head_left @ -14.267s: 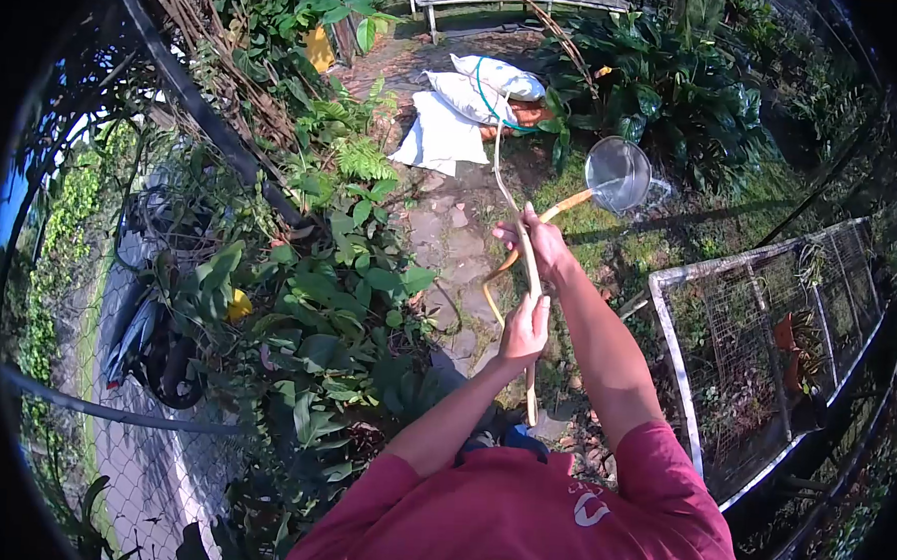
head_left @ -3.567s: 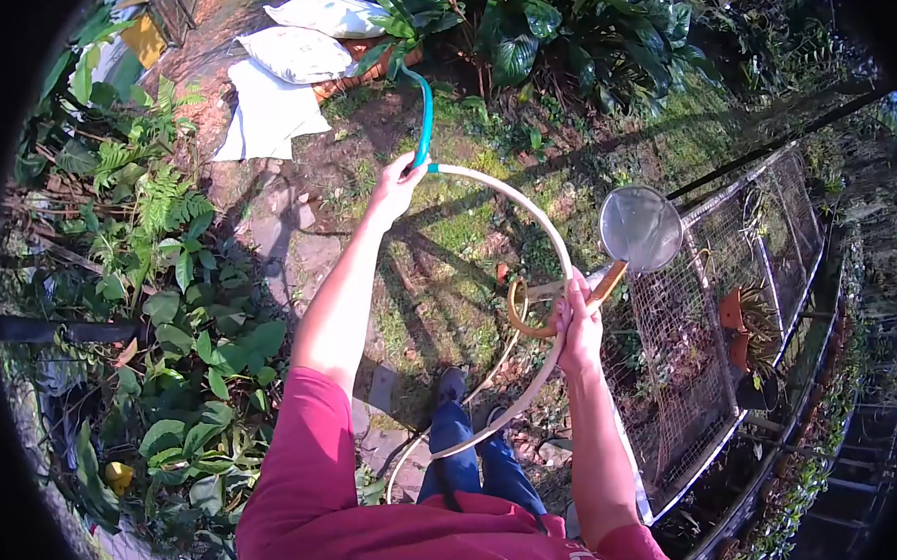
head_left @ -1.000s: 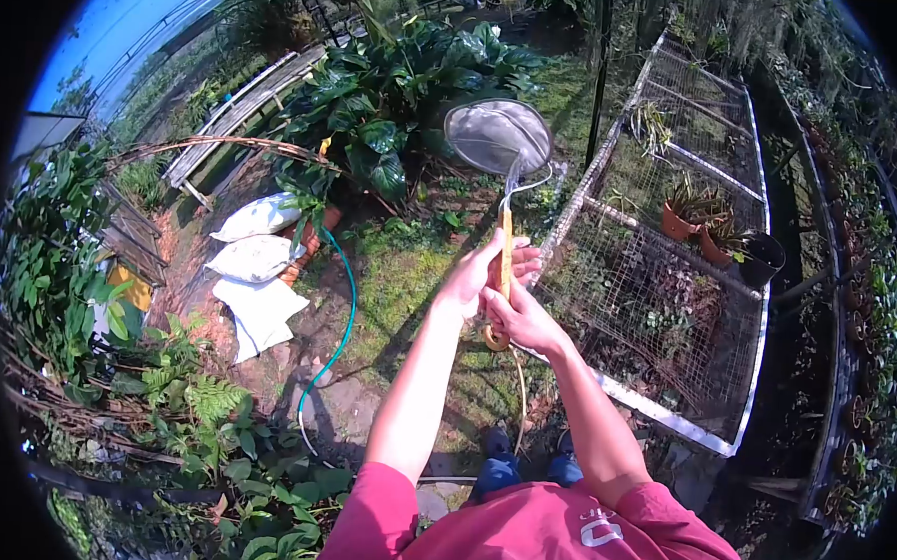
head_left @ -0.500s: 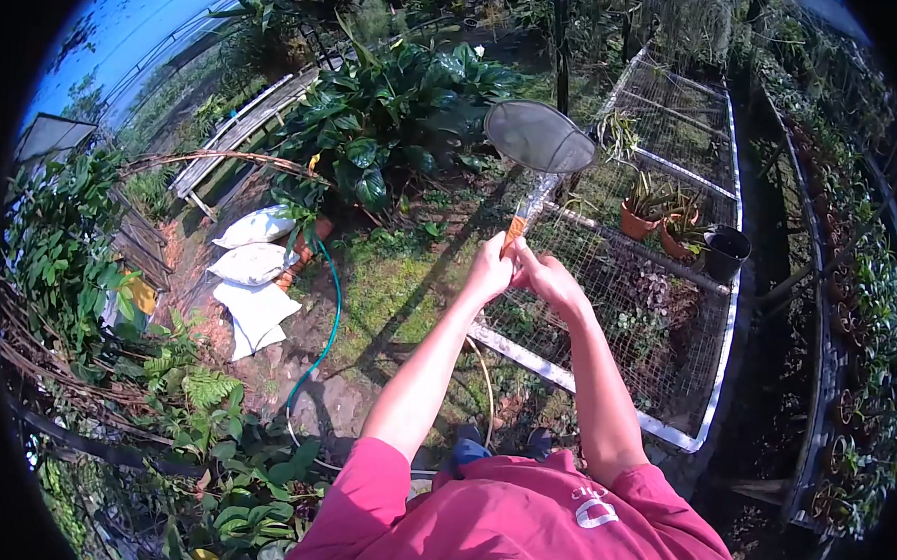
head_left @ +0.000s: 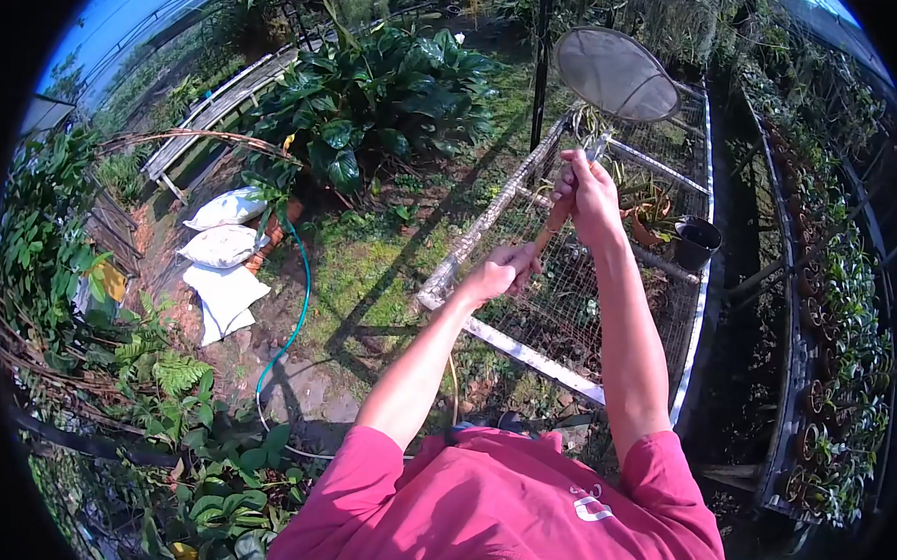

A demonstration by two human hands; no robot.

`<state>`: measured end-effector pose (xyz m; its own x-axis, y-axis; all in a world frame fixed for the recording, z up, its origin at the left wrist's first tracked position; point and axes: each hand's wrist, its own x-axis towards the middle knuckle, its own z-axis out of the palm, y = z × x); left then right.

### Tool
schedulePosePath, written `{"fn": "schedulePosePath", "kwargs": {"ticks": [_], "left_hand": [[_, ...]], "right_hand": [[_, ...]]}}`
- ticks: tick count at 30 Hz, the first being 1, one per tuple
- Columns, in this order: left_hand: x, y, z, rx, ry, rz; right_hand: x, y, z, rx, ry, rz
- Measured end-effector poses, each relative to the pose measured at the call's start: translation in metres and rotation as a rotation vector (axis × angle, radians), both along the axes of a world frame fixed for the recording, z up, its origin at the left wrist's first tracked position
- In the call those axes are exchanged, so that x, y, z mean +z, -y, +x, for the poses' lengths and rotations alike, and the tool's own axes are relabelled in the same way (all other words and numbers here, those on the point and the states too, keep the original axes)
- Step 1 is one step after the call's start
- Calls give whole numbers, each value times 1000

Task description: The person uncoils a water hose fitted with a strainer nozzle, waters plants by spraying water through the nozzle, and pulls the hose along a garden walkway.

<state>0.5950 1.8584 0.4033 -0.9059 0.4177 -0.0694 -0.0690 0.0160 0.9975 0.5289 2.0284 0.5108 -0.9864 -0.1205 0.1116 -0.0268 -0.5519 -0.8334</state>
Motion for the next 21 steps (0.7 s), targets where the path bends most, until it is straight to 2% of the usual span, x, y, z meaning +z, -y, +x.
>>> {"fn": "schedulePosePath", "kwargs": {"ticks": [3, 7, 8, 9, 12, 15, 16, 17, 19, 20, 21], "left_hand": [[10, 0, 10, -37, -166, -229], [23, 4, 26, 124, -333, -473], [7, 5, 28, 195, -434, -490], [5, 2, 31, 190, -393, -512], [4, -7, 47, 156, -265, -587], [-45, 8, 40, -51, -170, -189], [-41, 15, 52, -39, -71, -20], [-64, 28, 47, -59, -56, -48], [-61, 45, 56, -42, -26, -149], [-72, 57, 55, 19, -190, -263], [-82, 69, 52, 73, -204, -260]], "right_hand": [[-10, -2, -15, 40, 34, -123], [-25, 13, -13, -77, 31, -219], [-32, 21, -9, -119, 53, -147], [-37, 27, -4, -162, 73, -74], [-52, 26, 8, -47, 89, -55], [-41, 36, 31, -76, 85, 34], [-40, 35, 31, -87, 75, -23], [-39, 35, 30, -95, 66, -80], [-29, 28, 20, -127, 10, -107], [-23, 25, 14, -160, 18, -126], [-17, 25, 11, -159, -29, -163]]}}
